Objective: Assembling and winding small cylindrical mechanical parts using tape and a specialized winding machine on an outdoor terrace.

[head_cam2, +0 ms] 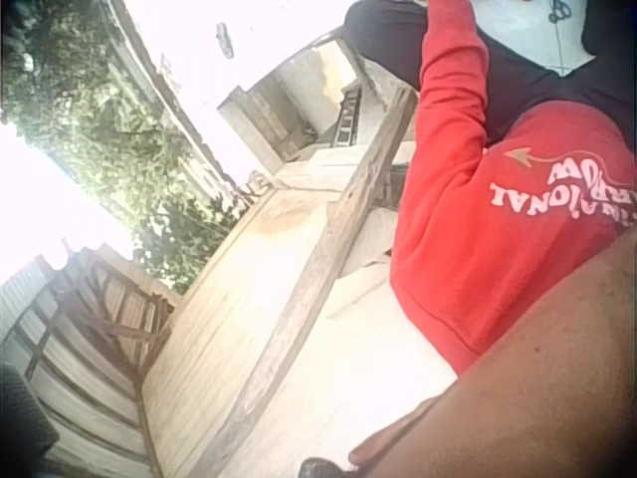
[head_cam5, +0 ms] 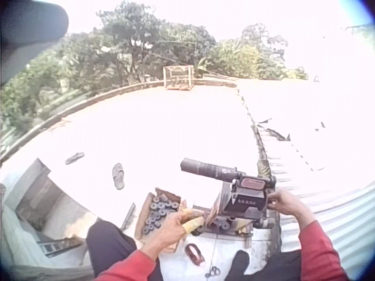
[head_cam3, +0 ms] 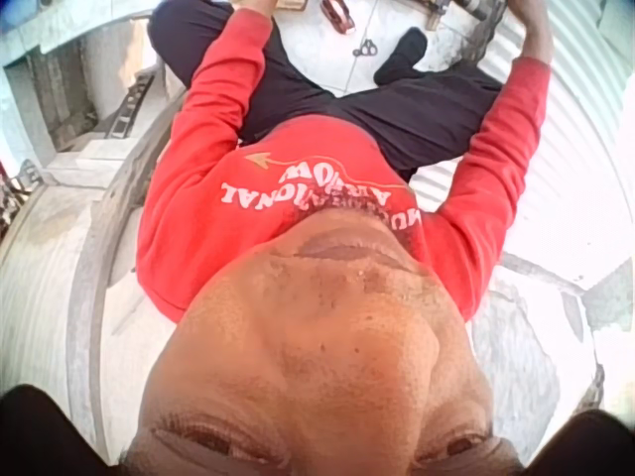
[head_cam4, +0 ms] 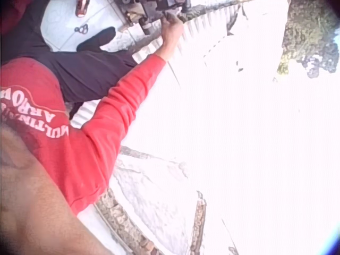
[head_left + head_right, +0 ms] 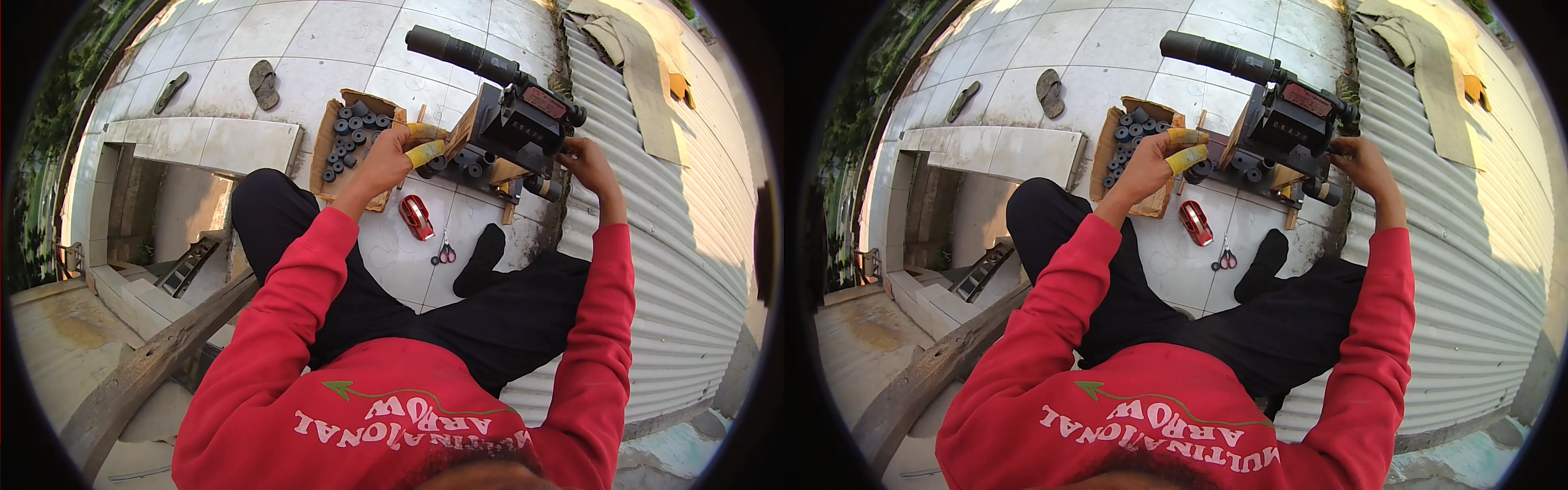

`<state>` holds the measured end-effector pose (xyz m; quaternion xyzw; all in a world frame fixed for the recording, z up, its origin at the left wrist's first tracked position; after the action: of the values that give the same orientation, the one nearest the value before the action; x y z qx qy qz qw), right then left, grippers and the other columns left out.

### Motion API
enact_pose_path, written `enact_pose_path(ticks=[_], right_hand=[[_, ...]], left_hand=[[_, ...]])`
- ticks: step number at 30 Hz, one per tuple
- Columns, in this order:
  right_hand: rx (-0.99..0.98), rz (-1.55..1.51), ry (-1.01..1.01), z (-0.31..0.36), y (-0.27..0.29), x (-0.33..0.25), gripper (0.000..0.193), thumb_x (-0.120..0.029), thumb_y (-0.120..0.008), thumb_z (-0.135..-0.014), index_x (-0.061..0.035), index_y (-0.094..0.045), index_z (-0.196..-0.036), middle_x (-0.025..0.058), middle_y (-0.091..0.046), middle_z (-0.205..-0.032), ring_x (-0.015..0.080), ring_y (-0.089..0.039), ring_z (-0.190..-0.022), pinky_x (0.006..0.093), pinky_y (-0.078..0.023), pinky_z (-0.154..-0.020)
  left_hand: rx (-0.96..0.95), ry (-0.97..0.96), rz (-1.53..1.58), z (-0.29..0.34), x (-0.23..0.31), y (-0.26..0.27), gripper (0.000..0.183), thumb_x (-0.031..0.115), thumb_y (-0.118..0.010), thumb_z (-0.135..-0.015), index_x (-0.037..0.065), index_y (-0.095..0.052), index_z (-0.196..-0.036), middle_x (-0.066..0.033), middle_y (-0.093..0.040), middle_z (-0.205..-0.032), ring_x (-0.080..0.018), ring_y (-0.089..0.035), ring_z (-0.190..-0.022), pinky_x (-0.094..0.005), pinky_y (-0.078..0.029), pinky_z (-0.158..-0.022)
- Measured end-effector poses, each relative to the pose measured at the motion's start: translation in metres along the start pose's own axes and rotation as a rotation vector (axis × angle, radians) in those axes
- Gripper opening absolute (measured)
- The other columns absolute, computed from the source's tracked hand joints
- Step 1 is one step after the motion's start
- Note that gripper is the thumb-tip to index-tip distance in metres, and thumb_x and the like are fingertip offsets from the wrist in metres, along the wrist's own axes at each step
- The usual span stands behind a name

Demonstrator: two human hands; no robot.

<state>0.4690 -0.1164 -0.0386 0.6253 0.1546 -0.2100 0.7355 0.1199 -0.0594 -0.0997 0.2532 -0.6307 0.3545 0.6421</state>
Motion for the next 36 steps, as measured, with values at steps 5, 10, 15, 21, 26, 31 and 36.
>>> enact_pose_path(ticks=[5,10,15,21,26,31,36], right_hand=[[-0.040,-0.001,-0.013,0.001,-0.003,0.010,0.038,-0.012,-0.079,-0.090,0.0011,-0.073,-0.124,0.0190,-0.078,-0.114,0.0214,-0.073,-0.104,0.0364,-0.054,-0.095],[-0.016,-0.027,-0.043,0.021,0.014,-0.014,0.047,-0.012,-0.079,-0.090,-0.0019,-0.069,-0.134,0.0192,-0.076,-0.120,0.0233,-0.072,-0.111,0.0376,-0.053,-0.099],[0.502,-0.250,-0.087,0.086,0.056,-0.052,0.024,-0.011,-0.075,-0.097,-0.0003,-0.074,-0.119,0.0087,-0.077,-0.099,0.0131,-0.070,-0.092,0.0303,-0.055,-0.087],[0.563,-0.469,0.040,0.113,-0.058,-0.156,0.023,-0.013,-0.075,-0.099,-0.0004,-0.075,-0.117,0.0053,-0.073,-0.089,0.0103,-0.065,-0.082,0.0267,-0.053,-0.078],[0.260,-0.474,0.063,0.074,-0.137,-0.163,0.033,-0.023,-0.075,-0.099,-0.0002,-0.074,-0.122,0.0098,-0.078,-0.103,0.0160,-0.073,-0.096,0.0357,-0.055,-0.085],[0.165,-1.187,-0.168,0.081,-0.164,-0.135,0.023,-0.022,-0.068,-0.103,-0.0018,-0.072,-0.114,0.0083,-0.076,-0.100,0.0161,-0.071,-0.096,0.0328,-0.052,-0.090],[0.011,-1.503,-0.107,0.085,-0.177,-0.153,0.022,-0.022,-0.064,-0.107,-0.0017,-0.071,-0.104,0.0018,-0.068,-0.081,0.0118,-0.066,-0.082,0.0270,-0.051,-0.080]], left_hand=[[-0.010,0.030,0.039,-0.001,-0.012,-0.008,0.049,0.010,-0.081,-0.093,0.000,-0.065,-0.139,-0.0052,-0.075,-0.116,-0.0109,-0.069,-0.105,-0.0254,-0.054,-0.092],[-0.054,0.048,0.089,0.003,-0.030,-0.022,0.057,0.005,-0.083,-0.089,0.000,-0.060,-0.141,-0.0059,-0.072,-0.122,-0.0127,-0.069,-0.111,-0.0266,-0.055,-0.097],[-0.039,0.252,0.211,0.019,-0.059,-0.034,0.058,0.004,-0.083,-0.090,0.001,-0.057,-0.143,-0.0053,-0.071,-0.120,-0.0129,-0.068,-0.112,-0.0265,-0.055,-0.098],[-0.030,0.134,0.226,0.037,-0.052,-0.047,0.064,0.001,-0.083,-0.088,0.001,-0.054,-0.145,-0.0037,-0.067,-0.115,-0.0135,-0.069,-0.106,-0.0260,-0.060,-0.088],[-0.018,0.122,0.241,0.049,-0.054,-0.049,0.068,0.002,-0.085,-0.086,0.001,-0.052,-0.146,-0.0012,-0.064,-0.111,-0.0143,-0.069,-0.101,-0.0271,-0.063,-0.083],[0.007,0.140,0.140,0.065,-0.044,-0.036,0.070,0.001,-0.086,-0.086,0.001,-0.052,-0.147,0.0013,-0.062,-0.103,-0.0136,-0.069,-0.099,-0.0282,-0.062,-0.088],[0.006,0.236,0.499,0.082,-0.048,-0.045,0.038,0.011,-0.074,-0.100,0.004,-0.065,-0.136,-0.0006,-0.071,-0.113,-0.0109,-0.069,-0.101,-0.0278,-0.055,-0.099]])
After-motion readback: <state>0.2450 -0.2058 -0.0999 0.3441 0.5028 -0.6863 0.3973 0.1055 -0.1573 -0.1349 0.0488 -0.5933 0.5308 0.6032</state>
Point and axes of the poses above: each hand's wrist, its own z-axis away from the middle knuckle, its own y-axis out of the back of the hand, x = y × z, the point moved 10 cm from there along -z, towards the middle knuckle
